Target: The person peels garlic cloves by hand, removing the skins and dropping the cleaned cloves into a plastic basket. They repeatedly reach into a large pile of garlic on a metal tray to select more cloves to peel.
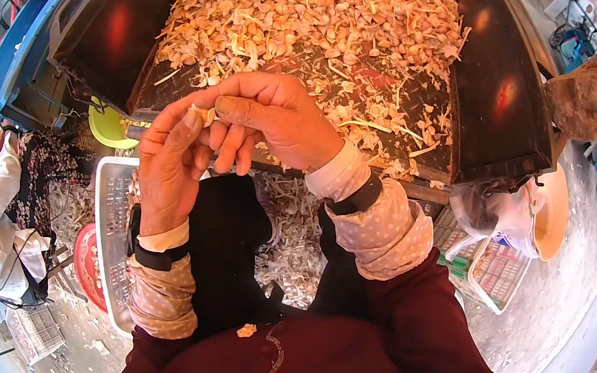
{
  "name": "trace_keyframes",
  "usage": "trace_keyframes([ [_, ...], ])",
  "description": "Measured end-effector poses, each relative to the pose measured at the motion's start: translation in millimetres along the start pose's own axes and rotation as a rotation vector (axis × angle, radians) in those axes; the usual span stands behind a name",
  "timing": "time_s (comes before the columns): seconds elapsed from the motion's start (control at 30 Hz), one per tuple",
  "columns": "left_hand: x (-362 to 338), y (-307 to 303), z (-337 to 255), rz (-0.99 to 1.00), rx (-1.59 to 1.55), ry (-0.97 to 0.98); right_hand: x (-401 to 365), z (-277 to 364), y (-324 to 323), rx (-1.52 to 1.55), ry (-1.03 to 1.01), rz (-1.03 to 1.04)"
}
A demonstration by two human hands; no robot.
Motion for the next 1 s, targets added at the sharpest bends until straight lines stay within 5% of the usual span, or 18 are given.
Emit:
trace_keyframes([
  [0.37, -1.8, 17.2, 4.7, 0.065, -0.208, -0.025, -9.3, 4.3, -6.9, -0.194, 0.013, -0.006],
  [0.73, -23.8, 39.4, -17.4, -0.028, 0.298, 0.256, -11.2, 6.7, -3.3, 0.052, -0.148, -0.033],
  [1.0, -58.9, 73.9, -67.5, 0.165, 0.844, 0.640, -34.2, 38.5, 42.6, 0.301, -0.306, 0.319],
])
Point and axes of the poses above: each hand's wrist, its own x-axis towards the middle knuckle, its own y-axis out of the palm, z = x × y, the point moved 4 cm from there along x, towards the middle knuckle, and after that the axes turned 10 degrees about z, right-handed, at the moved point
